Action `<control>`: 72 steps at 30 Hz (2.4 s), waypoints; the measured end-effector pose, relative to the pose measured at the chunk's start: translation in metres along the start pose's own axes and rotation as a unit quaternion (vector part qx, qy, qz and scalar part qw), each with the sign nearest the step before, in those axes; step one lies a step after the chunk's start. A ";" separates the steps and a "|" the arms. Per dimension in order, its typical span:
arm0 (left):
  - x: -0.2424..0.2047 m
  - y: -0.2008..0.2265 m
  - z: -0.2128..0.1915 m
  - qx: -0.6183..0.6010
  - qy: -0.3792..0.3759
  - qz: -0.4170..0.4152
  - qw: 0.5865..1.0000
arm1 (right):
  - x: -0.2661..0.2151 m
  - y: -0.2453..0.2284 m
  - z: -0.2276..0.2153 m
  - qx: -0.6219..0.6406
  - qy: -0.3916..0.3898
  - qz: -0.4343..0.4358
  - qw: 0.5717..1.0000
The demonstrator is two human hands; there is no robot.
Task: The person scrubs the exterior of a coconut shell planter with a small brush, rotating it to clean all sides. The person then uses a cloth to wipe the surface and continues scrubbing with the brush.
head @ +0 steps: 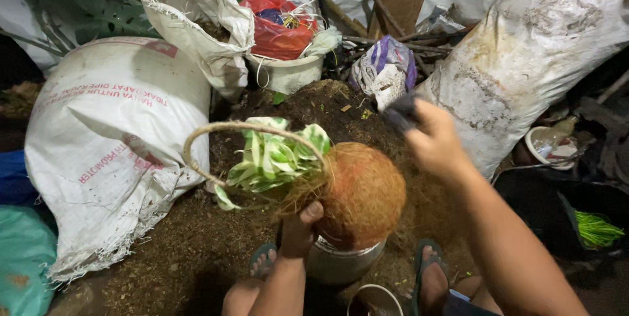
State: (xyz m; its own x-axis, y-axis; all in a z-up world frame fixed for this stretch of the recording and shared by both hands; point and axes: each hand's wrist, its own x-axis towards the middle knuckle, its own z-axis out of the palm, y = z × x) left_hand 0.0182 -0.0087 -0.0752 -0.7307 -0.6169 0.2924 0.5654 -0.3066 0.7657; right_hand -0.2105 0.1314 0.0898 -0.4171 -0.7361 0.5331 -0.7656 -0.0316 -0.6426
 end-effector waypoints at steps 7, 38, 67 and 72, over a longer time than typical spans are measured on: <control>-0.001 0.005 0.008 -0.184 0.036 -0.127 0.974 | -0.120 0.084 0.180 0.093 -0.068 0.275 0.954; 0.029 0.032 0.029 -0.107 0.134 0.002 0.985 | -0.116 -0.065 0.017 0.004 -0.042 -0.162 0.986; -0.002 -0.038 -0.023 -0.043 -0.037 -0.012 0.998 | -0.034 0.036 0.066 0.424 0.074 0.204 0.879; 0.011 -0.011 -0.001 0.231 0.046 -0.089 0.968 | -0.069 0.037 0.043 0.372 0.218 0.204 0.879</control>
State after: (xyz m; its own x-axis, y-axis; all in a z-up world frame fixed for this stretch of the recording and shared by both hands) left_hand 0.0038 -0.0129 -0.0811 -0.7516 -0.6524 0.0968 0.1867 -0.0696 0.9799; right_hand -0.1889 0.1524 0.0059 -0.8545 -0.4654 0.2306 -0.0434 -0.3783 -0.9247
